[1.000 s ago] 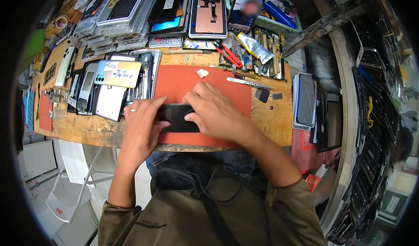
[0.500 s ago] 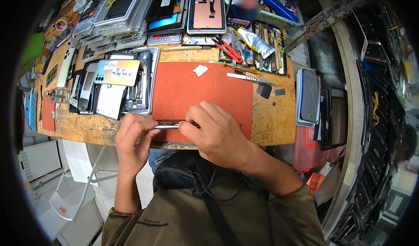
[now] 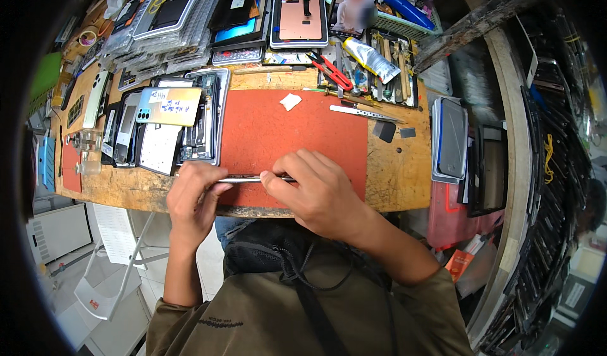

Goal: The person disassembles a black smartphone, removes the back cover, and manipulates internal components including the battery and ribbon cables. They use a metal prying tool and tweezers to separate parts, then reassemble the device and press the back cover into place.

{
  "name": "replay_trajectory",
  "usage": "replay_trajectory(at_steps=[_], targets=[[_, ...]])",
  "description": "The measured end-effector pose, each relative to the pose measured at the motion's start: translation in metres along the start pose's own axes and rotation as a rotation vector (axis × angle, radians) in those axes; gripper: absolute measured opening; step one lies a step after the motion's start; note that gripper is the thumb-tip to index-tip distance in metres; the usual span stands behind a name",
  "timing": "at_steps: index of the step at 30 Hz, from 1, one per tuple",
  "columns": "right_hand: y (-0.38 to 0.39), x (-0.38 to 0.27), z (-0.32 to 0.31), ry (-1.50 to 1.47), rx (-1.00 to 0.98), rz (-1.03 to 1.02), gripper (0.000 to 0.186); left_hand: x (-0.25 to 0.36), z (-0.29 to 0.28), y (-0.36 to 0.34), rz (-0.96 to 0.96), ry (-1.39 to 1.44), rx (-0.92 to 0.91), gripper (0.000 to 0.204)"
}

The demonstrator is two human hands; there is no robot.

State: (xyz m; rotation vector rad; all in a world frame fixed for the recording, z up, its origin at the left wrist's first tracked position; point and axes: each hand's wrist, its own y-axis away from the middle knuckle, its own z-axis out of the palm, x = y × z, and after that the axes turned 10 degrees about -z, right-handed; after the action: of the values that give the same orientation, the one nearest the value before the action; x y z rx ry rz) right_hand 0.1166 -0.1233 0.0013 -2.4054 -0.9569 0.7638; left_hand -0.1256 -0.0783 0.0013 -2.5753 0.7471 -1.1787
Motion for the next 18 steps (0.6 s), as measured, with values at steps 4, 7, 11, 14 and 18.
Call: replay_trajectory(at_steps=[4, 7, 11, 14, 18], targets=[[0.0, -0.004, 0.001, 0.004, -0.005, -0.019, 0.009, -0.017, -0.003, 0.009, 0.078, -0.017, -0.033, 0.024], [0.002, -0.001, 0.002, 0.004, 0.008, -0.005, 0.01, -0.008, -0.007, 0.006, 0.06, -0.083, -0.079, 0.027], [0.014, 0.003, 0.006, -0.111, 0.169, 0.066, 0.011, 0.015, -0.002, -0.006, 0.126, -0.166, -0.119, 0.032], [0.024, 0.004, 0.007, -0.161, 0.256, 0.128, 0.014, 0.022, 0.02, -0.007, 0.185, -0.136, -0.074, 0.029], [0.029, 0.007, 0.003, -0.175, 0.165, 0.067, 0.018, 0.025, 0.036, -0.005, 0.207, -0.151, -0.017, 0.024]])
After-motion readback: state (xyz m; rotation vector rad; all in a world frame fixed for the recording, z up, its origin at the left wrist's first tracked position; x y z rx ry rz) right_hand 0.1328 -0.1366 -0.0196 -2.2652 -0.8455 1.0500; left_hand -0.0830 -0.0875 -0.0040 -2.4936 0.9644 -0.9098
